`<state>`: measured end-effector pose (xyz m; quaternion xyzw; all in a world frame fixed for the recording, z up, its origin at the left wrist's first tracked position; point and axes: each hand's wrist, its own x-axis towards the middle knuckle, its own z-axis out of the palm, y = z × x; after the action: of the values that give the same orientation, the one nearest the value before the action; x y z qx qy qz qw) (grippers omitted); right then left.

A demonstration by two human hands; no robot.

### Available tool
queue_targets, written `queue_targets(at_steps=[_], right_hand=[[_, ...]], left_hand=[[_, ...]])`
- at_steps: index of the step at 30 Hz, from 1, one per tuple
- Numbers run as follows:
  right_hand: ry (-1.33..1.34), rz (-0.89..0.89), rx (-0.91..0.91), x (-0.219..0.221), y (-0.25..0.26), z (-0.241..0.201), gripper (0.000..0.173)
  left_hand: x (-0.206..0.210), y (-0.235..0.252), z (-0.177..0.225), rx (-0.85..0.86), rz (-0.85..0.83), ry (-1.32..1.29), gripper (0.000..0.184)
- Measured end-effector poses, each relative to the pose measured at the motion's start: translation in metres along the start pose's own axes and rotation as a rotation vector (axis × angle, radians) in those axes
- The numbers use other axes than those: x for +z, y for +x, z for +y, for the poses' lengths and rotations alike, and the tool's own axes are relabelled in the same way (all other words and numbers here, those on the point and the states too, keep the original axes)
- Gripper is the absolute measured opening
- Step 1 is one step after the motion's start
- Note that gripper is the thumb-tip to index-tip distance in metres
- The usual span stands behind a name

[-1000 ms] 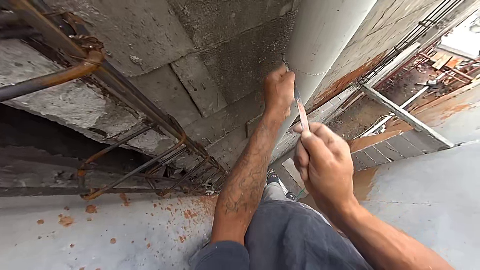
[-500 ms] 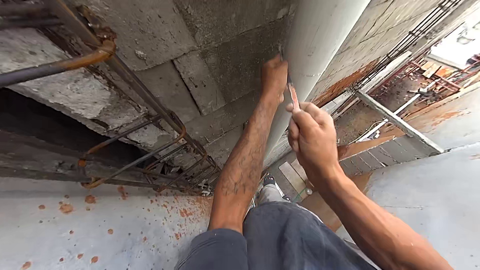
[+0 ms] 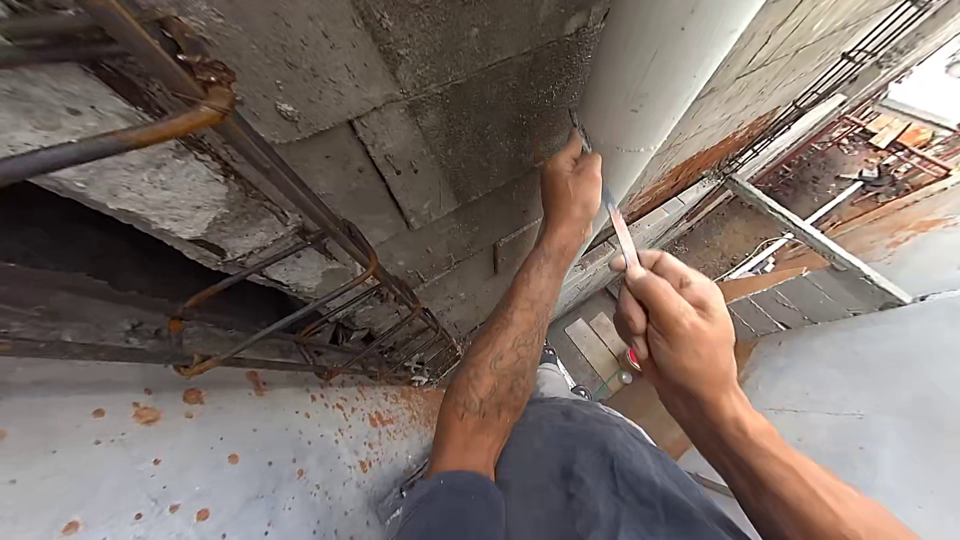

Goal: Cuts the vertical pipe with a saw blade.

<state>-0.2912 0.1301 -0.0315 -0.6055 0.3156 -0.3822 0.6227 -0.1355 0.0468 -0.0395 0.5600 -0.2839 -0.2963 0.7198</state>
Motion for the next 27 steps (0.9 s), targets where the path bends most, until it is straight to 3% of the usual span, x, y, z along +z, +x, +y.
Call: queue_targets(at_steps=[4,9,14,17,19,24,27], right_hand=[[-0.032,0.006,-0.029,0.018,0.028,-0.008,0.023],[0.006,-0.001,0.013,0.006,-0.007,-0.001,0.026],[-0.055,-0.01,-0.02,0.025,0.032,-0.009,0.023],[-0.015,-0.015,0.006,0.018,0.005,-0.01,0.023],[0.015,0.002,0.024,0.009,-0.009,-0.005,0.025],[-0.061,-0.006,-0.026,0.019,0.031,-0.01,0.023],[-0.044,-0.02,-0.013,0.015,0.011,-0.012,0.025]], left_hand=[[0.002,0.035,0.003,-0.019,0.01,-0.038,0.023],[-0.005,-0.004,-0.002,0.013,-0.014,-0.074,0.047],[-0.002,0.043,0.002,-0.033,0.002,-0.047,0.025],[-0.002,0.015,0.001,-0.014,0.014,-0.08,0.031],[-0.003,-0.005,-0.003,-0.005,0.005,-0.113,0.045],[0.004,0.042,0.0,-0.054,0.022,-0.082,0.032],[0.003,0.02,0.001,-0.024,0.041,-0.066,0.033]])
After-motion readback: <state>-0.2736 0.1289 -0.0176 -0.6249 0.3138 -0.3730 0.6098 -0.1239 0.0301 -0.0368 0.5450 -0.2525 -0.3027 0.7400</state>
